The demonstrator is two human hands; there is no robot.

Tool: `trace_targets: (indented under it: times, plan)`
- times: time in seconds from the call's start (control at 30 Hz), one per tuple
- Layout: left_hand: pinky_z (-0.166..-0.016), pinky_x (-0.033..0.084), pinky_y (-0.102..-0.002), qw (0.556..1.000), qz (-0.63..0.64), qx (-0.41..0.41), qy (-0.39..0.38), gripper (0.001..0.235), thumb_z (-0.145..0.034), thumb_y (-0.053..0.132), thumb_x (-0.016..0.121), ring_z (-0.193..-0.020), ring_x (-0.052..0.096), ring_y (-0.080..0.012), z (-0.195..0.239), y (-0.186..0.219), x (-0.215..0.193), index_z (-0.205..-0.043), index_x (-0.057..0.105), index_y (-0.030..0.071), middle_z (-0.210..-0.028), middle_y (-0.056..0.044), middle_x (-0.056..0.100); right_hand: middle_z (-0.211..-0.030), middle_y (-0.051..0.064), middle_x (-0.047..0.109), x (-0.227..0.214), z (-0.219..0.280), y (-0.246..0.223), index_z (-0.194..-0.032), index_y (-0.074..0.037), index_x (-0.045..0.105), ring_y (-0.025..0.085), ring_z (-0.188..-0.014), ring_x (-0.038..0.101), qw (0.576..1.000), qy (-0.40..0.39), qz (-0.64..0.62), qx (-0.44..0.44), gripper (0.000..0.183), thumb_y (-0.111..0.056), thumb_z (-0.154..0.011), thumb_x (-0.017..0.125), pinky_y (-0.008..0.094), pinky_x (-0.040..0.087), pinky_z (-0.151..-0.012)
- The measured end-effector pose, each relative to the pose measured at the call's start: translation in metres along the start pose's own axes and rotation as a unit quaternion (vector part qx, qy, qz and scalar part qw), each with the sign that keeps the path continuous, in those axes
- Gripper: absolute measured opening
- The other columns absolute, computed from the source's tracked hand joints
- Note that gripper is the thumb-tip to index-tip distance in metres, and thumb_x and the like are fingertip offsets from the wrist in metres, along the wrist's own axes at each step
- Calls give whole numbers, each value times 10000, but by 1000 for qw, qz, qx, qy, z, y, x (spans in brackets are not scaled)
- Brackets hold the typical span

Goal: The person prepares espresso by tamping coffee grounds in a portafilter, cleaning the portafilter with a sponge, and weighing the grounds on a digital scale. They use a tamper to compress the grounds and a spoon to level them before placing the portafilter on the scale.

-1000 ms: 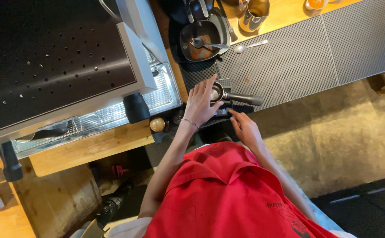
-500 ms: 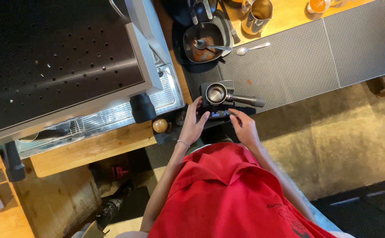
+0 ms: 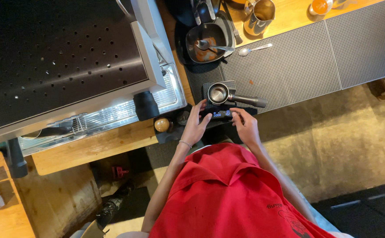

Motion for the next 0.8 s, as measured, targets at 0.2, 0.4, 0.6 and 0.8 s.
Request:
trace_targets:
  times: [0.2,0.4,0.6,0.8]
  plan:
    - [-984,436,-408,1000,-3,-14,0,528,-910,230,572,-1225,487,-305,3,-2,-4,-1383,397,74,-1262,-163,483,-696,110,631,-4,-4,7,-1044,-94,683,189,-621,651,1000,17,-21,-2,175,-90,-944,540,296,537,-596]
    - [-982,436,-421,1000,-1,-11,-10,524,-915,219,561,-1222,486,-320,3,-8,-6,-1388,389,74,-1258,-170,479,-701,124,618,-5,-5,-6,-1039,-64,673,184,-620,638,999,18,-31,-3,177,-82,-958,518,303,539,-618]
    - [-979,441,-415,1000,-6,-9,-16,511,-918,217,558,-1213,496,-322,2,-7,-8,-1380,397,70,-1248,-175,486,-702,119,613,-5,-5,-16,-1033,-53,672,182,-624,637,999,21,-44,1,173,-80,-957,519,301,543,-621]
    - [-988,439,-420,1000,-7,-16,-24,517,-918,222,555,-1223,488,-327,0,-2,-8,-1386,392,74,-1261,-177,479,-702,119,613,-5,-6,-15,-1030,-55,675,179,-617,638,999,26,-47,-7,172,-76,-952,524,298,544,-622]
Point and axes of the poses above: each hand's wrist, its own z-axis away from the middle knuckle, its own x-axis out of the palm, y = z × x, the point moved 4 cm from there along -z, towards the middle knuckle
